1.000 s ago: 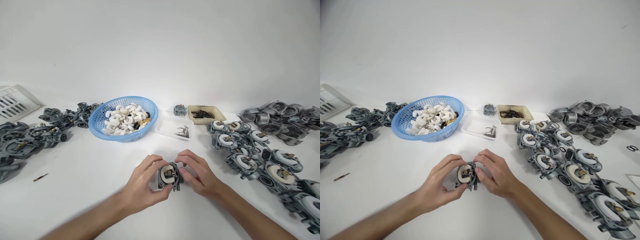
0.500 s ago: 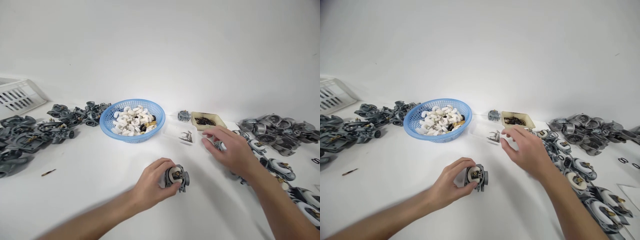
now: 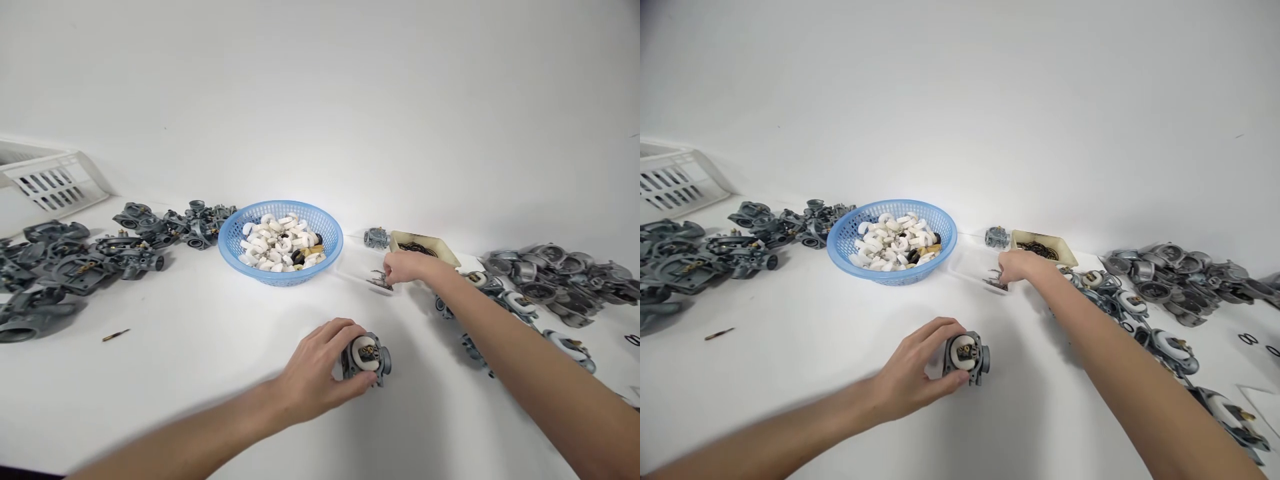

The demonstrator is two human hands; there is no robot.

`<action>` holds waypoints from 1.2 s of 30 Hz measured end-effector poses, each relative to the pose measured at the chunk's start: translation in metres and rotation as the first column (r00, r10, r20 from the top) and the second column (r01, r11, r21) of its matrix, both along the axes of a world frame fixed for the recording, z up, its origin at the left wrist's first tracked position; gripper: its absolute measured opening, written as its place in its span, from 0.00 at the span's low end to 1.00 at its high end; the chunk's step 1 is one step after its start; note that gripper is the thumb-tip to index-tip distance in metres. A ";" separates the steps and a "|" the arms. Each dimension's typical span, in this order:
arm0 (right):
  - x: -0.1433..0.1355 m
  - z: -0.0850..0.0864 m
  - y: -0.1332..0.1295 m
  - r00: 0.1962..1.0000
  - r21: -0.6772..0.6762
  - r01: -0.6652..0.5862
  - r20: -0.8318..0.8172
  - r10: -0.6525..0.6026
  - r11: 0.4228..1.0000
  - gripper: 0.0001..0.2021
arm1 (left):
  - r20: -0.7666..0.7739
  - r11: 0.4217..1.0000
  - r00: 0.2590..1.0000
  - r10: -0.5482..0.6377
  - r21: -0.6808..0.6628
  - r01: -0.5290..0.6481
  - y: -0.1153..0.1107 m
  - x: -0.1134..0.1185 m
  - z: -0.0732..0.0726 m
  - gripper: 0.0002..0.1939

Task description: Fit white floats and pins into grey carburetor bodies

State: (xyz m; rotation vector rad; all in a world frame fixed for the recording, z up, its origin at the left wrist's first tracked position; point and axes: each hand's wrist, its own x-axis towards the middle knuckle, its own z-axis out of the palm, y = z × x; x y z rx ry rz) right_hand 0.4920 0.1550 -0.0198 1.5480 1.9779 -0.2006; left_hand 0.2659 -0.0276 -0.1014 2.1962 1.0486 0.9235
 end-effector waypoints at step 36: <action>-0.015 -0.010 0.012 0.998 -0.028 0.053 0.031 -0.052 0.998 0.17 | -0.057 0.999 0.998 -0.030 0.040 0.033 -0.004 -0.006 -0.006 0.29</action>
